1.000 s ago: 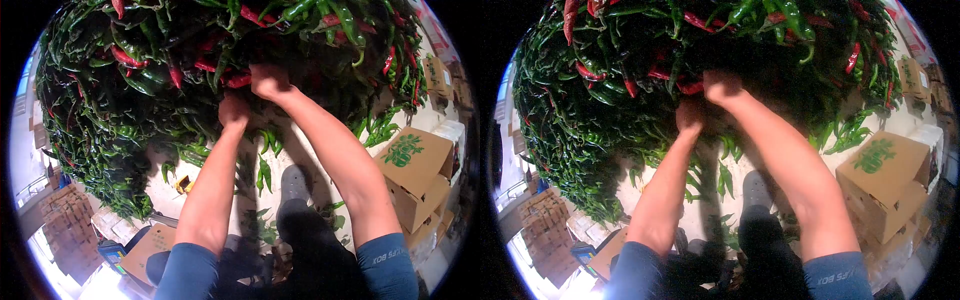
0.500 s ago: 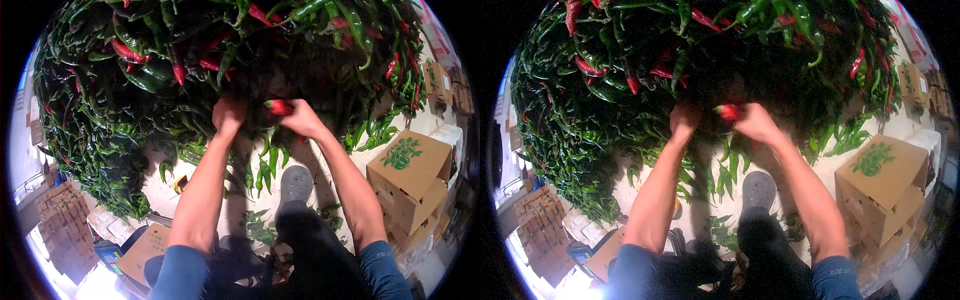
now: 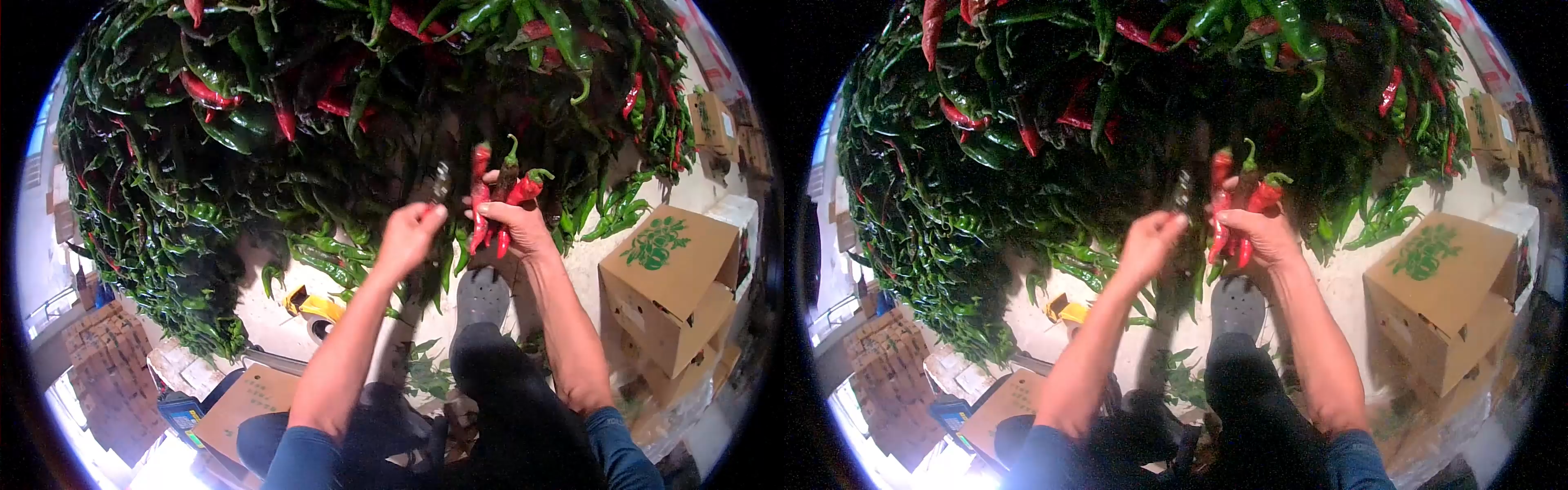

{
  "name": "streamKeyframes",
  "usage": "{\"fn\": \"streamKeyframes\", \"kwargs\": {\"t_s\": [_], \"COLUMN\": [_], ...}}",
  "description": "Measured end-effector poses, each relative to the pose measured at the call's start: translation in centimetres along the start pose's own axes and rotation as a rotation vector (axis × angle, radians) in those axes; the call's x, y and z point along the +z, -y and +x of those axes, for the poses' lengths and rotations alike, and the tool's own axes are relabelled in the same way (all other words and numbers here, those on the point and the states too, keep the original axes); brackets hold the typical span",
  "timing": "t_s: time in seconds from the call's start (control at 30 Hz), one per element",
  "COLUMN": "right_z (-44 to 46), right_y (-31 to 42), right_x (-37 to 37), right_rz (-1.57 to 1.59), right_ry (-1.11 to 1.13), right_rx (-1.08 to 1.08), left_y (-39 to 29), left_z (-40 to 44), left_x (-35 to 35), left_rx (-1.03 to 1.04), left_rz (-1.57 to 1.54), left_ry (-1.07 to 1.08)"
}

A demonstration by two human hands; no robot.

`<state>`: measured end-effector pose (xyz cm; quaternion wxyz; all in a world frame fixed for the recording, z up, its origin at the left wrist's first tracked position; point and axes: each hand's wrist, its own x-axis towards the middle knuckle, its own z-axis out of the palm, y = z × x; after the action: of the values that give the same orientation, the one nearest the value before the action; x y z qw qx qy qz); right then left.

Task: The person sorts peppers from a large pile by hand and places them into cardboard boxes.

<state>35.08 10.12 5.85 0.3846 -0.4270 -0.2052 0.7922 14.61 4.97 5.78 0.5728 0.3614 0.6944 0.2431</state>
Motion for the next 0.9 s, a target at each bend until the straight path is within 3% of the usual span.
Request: {"fn": "streamKeyframes", "kwargs": {"t_s": [0.1, 0.13, 0.23, 0.27, 0.37, 0.43, 0.5, 0.57, 0.63, 0.7, 0.77, 0.87, 0.9], "right_z": [0.5, 0.1, -0.2, -0.5, -1.2, -1.6, -2.7, -3.4, -4.0, -4.8, -5.5, -6.6, -6.8], "right_y": [-0.4, -0.5, -0.9, -0.8, -0.6, -0.7, -0.3, 0.4, 1.1, 2.3, 2.3, 1.8, 1.2], "right_x": [0.9, 1.2, 0.2, -0.5, -2.4, -3.8, -5.0, -5.8, -7.7, -6.5, -5.7, -5.2, -5.4], "right_rz": [-0.004, 0.019, 0.018, 0.033, 0.151, 0.267, 0.181, 0.104, 0.113, 0.106, 0.028, -0.011, -0.032], "right_ry": [0.022, 0.017, 0.049, -0.005, -0.018, -0.004, -0.049, -0.141, -0.138, -0.201, -0.232, -0.192, -0.177], "right_rx": [-0.076, -0.04, -0.018, 0.065, 0.153, 0.16, 0.171, 0.104, 0.129, 0.067, 0.024, 0.119, 0.124], "left_y": [0.2, -0.3, -1.8, -3.5, -4.5, -5.0, -9.1, -9.0, -7.1, -5.0, -7.3, -9.6, -9.5], "left_z": [-1.7, -1.5, -1.0, -1.3, -1.2, -1.3, -1.5, 1.1, 5.8, 15.3, 17.8, 17.5, 17.6], "left_x": [2.4, 2.5, 2.5, 2.4, 4.6, 5.2, 4.0, 2.2, 2.5, 0.8, 1.3, 1.3, 1.0], "left_rx": [0.28, 0.168, 0.318, 0.246, 0.415, 0.473, 0.282, 0.356, 0.232, 0.546, 0.417, 0.111, 0.137], "left_rz": [0.097, 0.222, 0.419, 0.564, 0.684, 0.815, 0.955, 0.836, 0.626, 0.757, 0.621, 0.683, 0.717], "left_ry": [0.08, 0.138, 0.206, 0.237, 0.186, 0.316, 0.65, 0.574, -0.183, -0.503, -0.682, -0.513, -0.477]}}
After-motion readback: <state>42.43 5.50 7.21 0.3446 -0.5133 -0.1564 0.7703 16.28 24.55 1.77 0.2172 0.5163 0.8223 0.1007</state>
